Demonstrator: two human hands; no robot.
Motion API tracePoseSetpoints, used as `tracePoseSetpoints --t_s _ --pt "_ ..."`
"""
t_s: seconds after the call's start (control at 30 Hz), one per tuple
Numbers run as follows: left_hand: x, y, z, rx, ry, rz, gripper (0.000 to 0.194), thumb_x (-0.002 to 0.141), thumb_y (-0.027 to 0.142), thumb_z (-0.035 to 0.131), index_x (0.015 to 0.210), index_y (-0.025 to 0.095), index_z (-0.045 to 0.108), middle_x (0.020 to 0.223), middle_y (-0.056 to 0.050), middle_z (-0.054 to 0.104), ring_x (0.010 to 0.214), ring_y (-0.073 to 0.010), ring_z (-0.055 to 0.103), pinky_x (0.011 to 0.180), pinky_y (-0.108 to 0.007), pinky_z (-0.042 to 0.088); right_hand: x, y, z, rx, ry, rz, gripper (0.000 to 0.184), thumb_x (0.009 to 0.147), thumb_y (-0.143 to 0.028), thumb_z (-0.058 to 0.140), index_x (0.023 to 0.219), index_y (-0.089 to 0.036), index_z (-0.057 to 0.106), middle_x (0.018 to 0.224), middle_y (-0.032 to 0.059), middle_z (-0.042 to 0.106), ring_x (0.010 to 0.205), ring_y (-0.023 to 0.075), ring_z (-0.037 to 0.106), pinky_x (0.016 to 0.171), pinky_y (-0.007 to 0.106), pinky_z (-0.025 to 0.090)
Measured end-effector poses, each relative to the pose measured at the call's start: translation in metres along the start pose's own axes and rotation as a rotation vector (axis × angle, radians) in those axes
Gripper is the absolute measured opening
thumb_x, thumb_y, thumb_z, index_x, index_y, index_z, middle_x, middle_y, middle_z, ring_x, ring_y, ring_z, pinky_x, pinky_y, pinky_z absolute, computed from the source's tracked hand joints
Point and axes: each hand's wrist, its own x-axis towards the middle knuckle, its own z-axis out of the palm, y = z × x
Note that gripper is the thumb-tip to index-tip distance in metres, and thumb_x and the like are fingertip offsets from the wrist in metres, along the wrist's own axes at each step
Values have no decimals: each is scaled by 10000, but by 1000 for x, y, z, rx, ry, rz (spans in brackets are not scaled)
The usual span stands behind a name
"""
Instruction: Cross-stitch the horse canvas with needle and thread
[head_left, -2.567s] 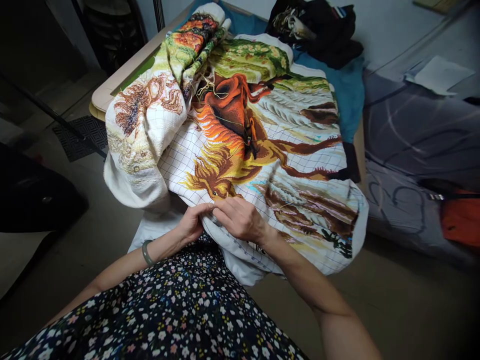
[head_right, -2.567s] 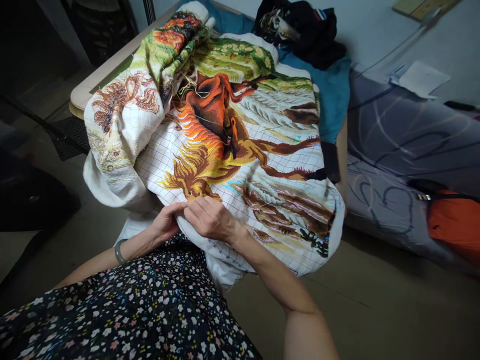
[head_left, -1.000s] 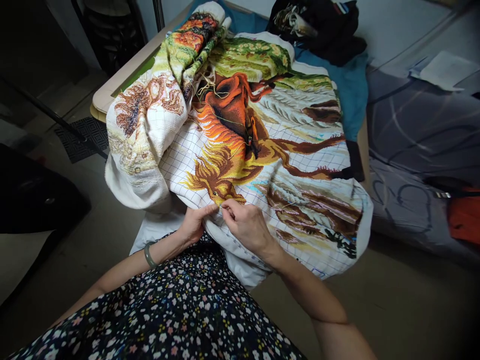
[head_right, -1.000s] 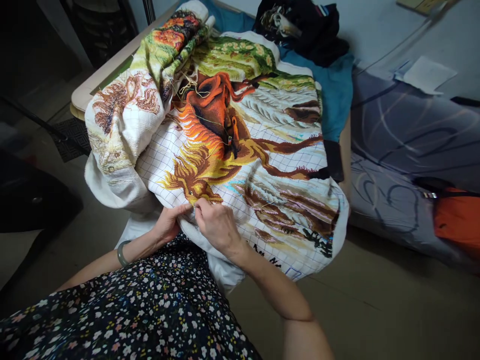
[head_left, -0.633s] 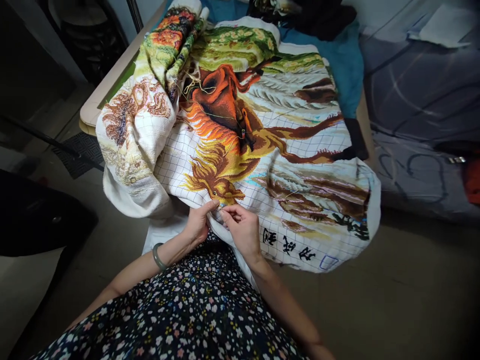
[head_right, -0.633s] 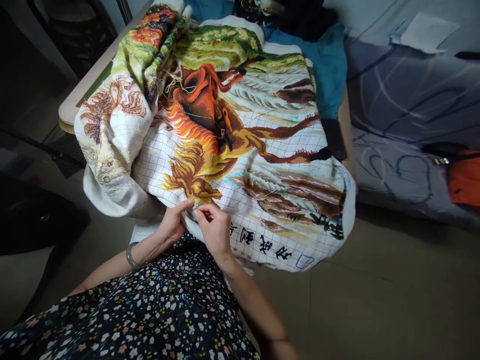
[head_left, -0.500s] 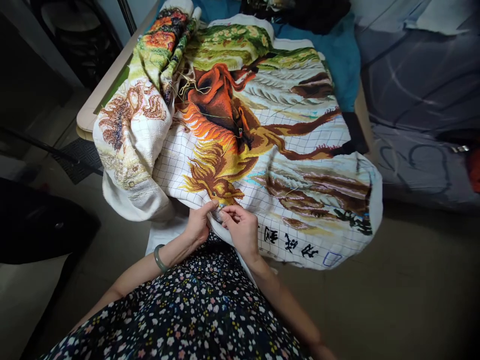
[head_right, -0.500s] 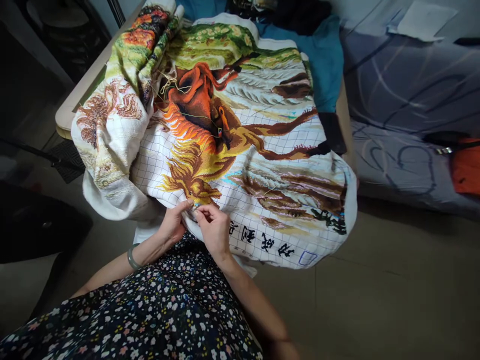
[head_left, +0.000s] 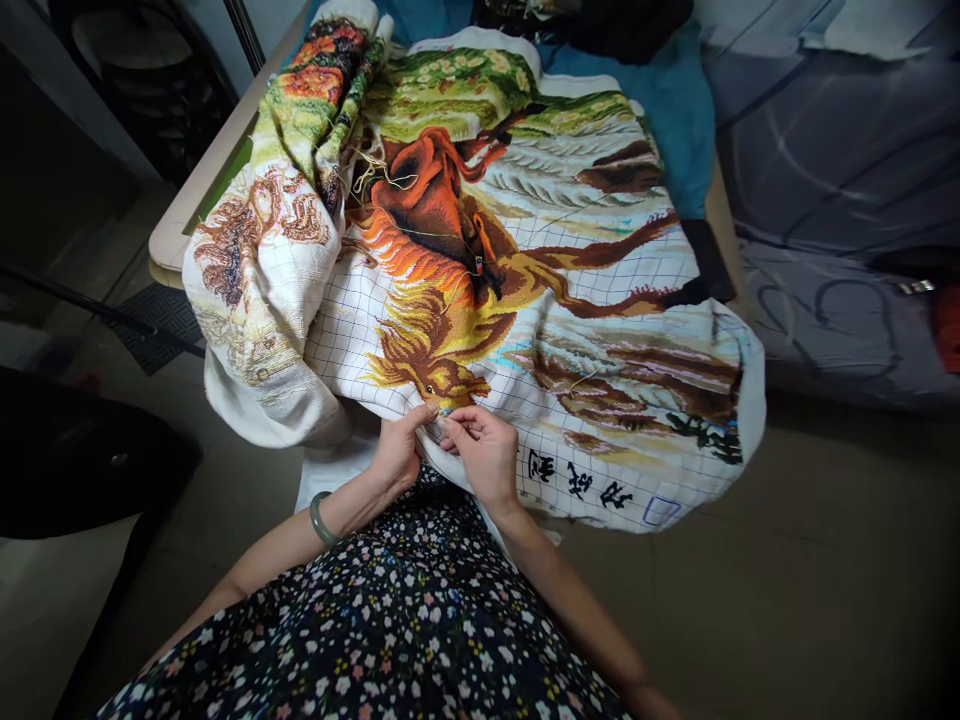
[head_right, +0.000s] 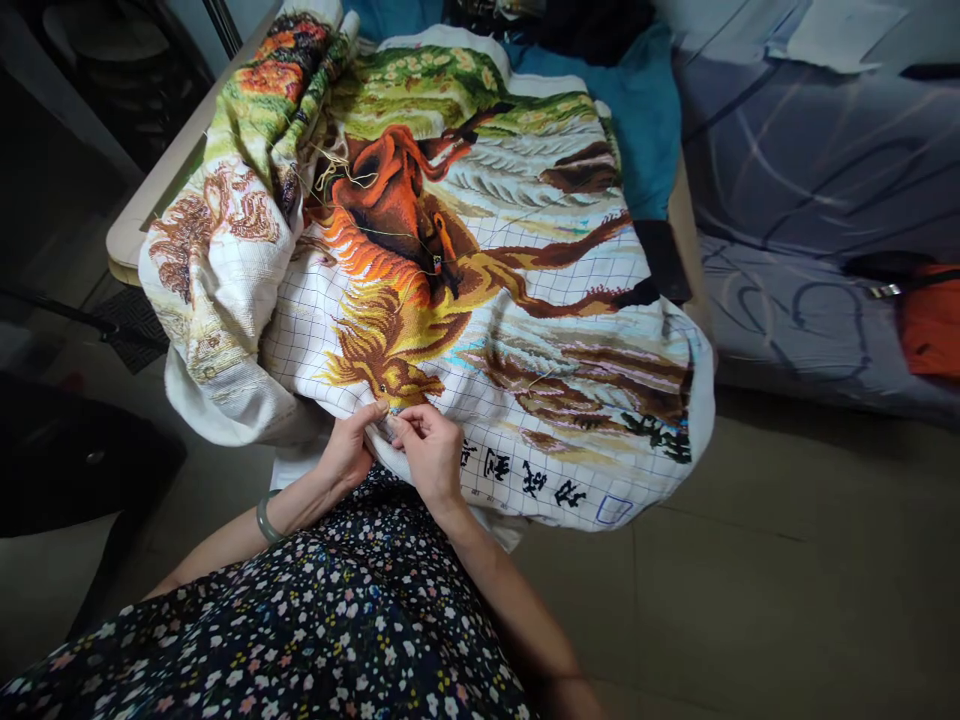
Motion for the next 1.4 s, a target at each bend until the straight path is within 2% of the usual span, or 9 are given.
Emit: tracePoseSetpoints --t_s 0.13,0.23,0.4,0.53,0.9,1.1,1.2,1.3,1.4 --pt "-4 0 0 -38 -29 -64 583 590 193 823 1154 196 676 1033 -49 754 1015 -233 674 981 -371 470 3 -11 -5 -88 -80 -97 220 798 -370 667 933 -212 597 641 -18 657 542 170 650 541 272 525" --pt "-7 -1 -3 -60 -60 -90 610 608 202 828 1198 203 668 1115 -63 747 1115 -257 657 1042 -400 448 5 -24 -8 -441 -144 -236 139 901 -269 536 998 -215 619 772 26 709 674 184 678 650 284 505" --pt "-4 -5 -10 -32 -79 -79 659 633 204 831 1264 209 641 1243 -69 708 1251 -264 593 1138 -406 373 10 -46 -5 -1016 -219 -200 163 966 -229 487 1021 -183 633 878 80 711 770 222 658 633 295 407" --pt "-2 -6 -11 -12 -102 -59 684 631 206 839 1280 216 625 1308 -65 676 1290 -262 564 1160 -400 348 12 -55 0 -1090 -216 -256 144 967 -220 512 966 -173 649 1049 105 674 898 215 641 676 285 407" --pt "-5 -4 -10 -31 -72 -14 689 590 176 831 1246 200 622 1157 -63 730 1163 -237 639 1084 -378 416 16 -34 -3 -741 -187 -304 70 911 -179 562 952 -209 611 822 39 724 758 193 658 704 284 450" --pt "-2 -3 -7 -33 -61 -23 681 588 188 839 1235 189 626 1128 -68 738 1147 -240 647 1083 -384 413 14 -37 3 -786 -130 -370 112 887 -177 518 784 -210 550 812 60 672 744 191 606 678 297 438" --pt "-1 -2 -5 -47 -95 -38 675 593 188 840 1234 199 628 1138 -66 739 1150 -254 649 1080 -399 423 15 -48 2 -481 -12 -450 124 920 -255 479 806 -219 513 805 48 633 713 170 589 657 297 455" --pt "-1 -2 -5 -66 -110 -67 645 612 198 835 1225 201 634 1146 -69 739 1166 -266 642 1080 -411 431 14 -69 -12 -7 -18 -345 192 963 -436 452 910 -251 459 713 -16 584 505 117 512 494 264 414" --pt "1 -3 -8 -68 -90 -70 635 617 196 838 1220 206 637 1162 -66 736 1190 -263 630 1088 -407 428 7 -93 -31 189 -12 -298 313 908 -568 525 892 -285 395 573 -78 444 394 100 400 400 248 326"
